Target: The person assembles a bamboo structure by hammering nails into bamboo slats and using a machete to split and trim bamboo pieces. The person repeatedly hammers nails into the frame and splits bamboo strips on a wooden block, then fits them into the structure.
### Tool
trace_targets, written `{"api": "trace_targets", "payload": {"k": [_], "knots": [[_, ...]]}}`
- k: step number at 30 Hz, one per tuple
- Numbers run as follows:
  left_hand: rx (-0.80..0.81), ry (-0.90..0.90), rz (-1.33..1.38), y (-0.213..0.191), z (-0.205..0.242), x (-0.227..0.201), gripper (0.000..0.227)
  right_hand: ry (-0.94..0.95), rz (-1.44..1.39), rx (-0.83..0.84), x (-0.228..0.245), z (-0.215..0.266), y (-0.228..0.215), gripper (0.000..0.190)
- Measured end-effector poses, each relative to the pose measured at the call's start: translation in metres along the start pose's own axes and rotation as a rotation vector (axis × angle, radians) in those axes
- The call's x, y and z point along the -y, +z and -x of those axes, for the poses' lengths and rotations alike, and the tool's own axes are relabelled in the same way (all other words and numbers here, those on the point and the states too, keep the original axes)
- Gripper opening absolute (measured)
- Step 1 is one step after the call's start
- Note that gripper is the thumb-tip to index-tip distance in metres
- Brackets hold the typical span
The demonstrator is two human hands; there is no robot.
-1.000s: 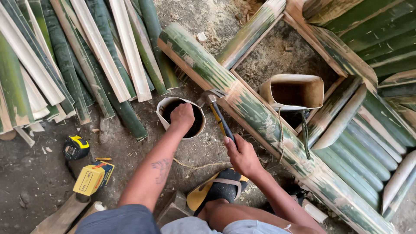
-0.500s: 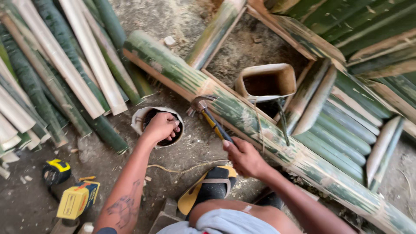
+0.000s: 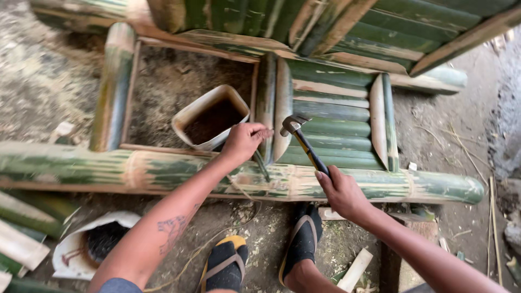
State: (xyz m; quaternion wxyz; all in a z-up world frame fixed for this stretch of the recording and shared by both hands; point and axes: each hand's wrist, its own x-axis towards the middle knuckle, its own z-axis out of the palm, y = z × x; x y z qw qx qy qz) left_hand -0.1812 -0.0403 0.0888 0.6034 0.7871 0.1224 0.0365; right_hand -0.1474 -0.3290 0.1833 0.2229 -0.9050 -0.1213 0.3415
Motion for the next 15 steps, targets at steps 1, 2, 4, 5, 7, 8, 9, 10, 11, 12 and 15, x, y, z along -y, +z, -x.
{"api": "trace_targets", "payload": {"k": [1,2,4,5,7,8,9,10,11,12,15], "knots": [[-0.053,0.085,-0.064,0.011,-0.011,0.001,0.023,-0.021,0.012,-0.028,-0.013,-0.007,0.005,0.04],[-0.079,0.06,-0.074,0.02,-0.02,0.003,0.021,-0.041,0.024,-0.056,-0.024,-0.013,0.011,0.038],[-0.144,0.018,-0.099,0.032,-0.036,0.008,0.018,-0.129,0.03,-0.112,-0.041,-0.023,0.027,0.035],[-0.176,0.072,-0.13,0.037,-0.04,0.012,0.018,-0.17,0.029,-0.134,-0.047,-0.025,0.035,0.034],[-0.237,0.181,-0.19,0.044,-0.046,0.018,0.02,-0.24,-0.082,-0.186,-0.054,-0.025,0.05,0.035],[-0.208,0.181,-0.198,0.045,-0.05,0.021,0.019,-0.273,-0.137,-0.212,-0.055,-0.025,0.056,0.036],[-0.181,0.175,-0.197,0.051,-0.05,0.025,0.018,-0.156,-0.237,-0.196,-0.059,-0.021,0.058,0.036],[-0.154,0.169,-0.196,0.057,-0.048,0.029,0.017,-0.039,-0.335,-0.18,-0.061,-0.012,0.062,0.036],[-0.147,0.2,-0.217,0.06,-0.05,0.031,0.015,0.062,-0.432,-0.172,-0.06,-0.011,0.062,0.037],[-0.141,0.231,-0.238,0.064,-0.052,0.033,0.013,0.048,-0.4,-0.208,-0.059,-0.01,0.06,0.037],[-0.115,0.376,-0.252,0.071,-0.056,0.041,0.011,0.052,-0.365,-0.25,-0.055,-0.007,0.055,0.04]]}}
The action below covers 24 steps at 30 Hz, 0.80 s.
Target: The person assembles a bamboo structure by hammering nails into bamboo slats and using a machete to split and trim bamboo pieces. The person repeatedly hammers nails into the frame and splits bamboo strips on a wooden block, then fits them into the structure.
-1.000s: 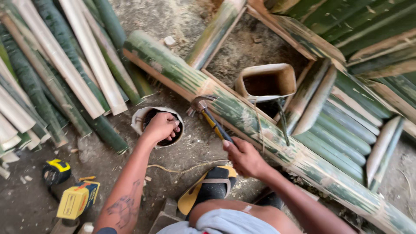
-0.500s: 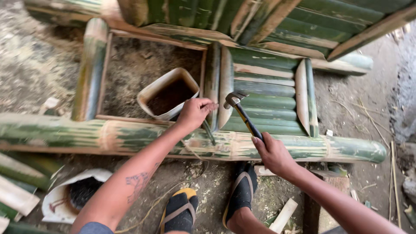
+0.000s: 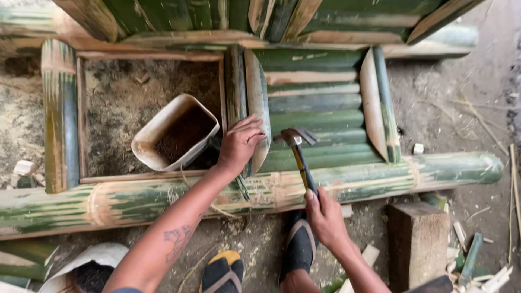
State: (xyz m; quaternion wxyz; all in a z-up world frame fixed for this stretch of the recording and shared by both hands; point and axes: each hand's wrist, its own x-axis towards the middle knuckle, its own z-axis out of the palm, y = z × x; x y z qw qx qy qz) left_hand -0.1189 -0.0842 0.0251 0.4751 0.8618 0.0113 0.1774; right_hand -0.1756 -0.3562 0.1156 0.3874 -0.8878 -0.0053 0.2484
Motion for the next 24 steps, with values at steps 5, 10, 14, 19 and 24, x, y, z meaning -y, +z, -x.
{"api": "trace_targets", "payload": {"k": [5,10,14,19,24], "knots": [[0.091,-0.027,0.04,0.009,0.012,0.012,0.008,0.005,-0.053,0.019,0.007,0.001,-0.006,0.039],[0.07,-0.05,0.035,0.011,0.019,0.015,0.009,0.01,0.042,0.037,0.017,0.007,-0.012,0.04],[0.054,-0.066,0.081,0.015,0.018,0.015,0.011,-0.136,0.057,0.0,0.029,0.019,-0.019,0.036],[-0.019,-0.064,0.093,0.019,0.02,0.014,0.013,-0.249,0.046,-0.035,0.039,0.017,-0.013,0.031],[-0.033,-0.069,0.032,0.025,0.019,0.012,0.012,-0.137,0.192,0.017,0.046,0.007,-0.015,0.029]]}}
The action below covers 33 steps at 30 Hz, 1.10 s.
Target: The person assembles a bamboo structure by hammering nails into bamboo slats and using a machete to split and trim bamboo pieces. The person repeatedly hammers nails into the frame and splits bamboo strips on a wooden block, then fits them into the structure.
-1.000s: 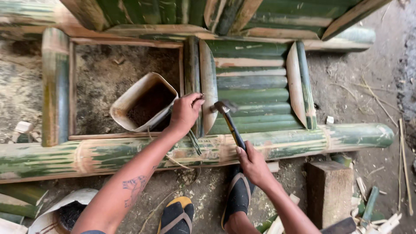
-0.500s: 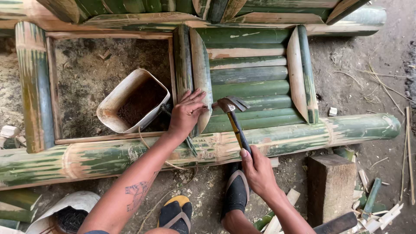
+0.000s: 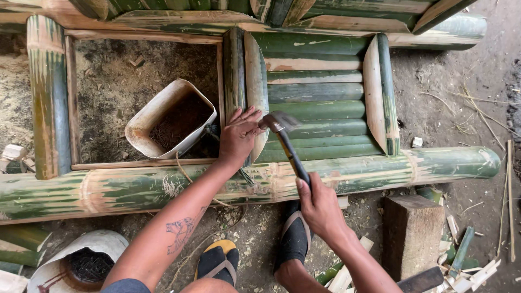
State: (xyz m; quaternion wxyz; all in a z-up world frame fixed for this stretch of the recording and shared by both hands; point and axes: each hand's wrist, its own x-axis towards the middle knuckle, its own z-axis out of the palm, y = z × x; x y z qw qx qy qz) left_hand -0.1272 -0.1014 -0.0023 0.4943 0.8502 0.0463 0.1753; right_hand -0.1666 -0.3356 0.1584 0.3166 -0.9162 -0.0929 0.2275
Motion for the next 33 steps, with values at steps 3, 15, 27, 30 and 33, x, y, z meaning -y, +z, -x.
{"api": "trace_targets", "payload": {"k": [3,15,27,30,33], "knots": [[-0.006,0.009,-0.01,0.001,0.0,0.001,0.01,0.016,-0.032,-0.009,0.004,0.008,-0.012,0.027],[-0.019,-0.021,-0.013,0.004,0.003,0.008,0.001,-0.005,-0.077,0.002,0.0,0.007,-0.01,0.026],[-0.013,-0.018,-0.006,0.006,0.003,0.01,0.001,-0.046,-0.093,-0.024,-0.005,0.0,-0.002,0.03],[-0.016,-0.005,0.006,0.009,0.005,0.012,0.003,-0.204,-0.247,-0.143,-0.012,0.008,-0.005,0.029],[-0.021,0.02,-0.011,0.005,0.007,0.012,0.002,-0.25,-0.238,-0.134,-0.016,0.005,0.002,0.03]]}}
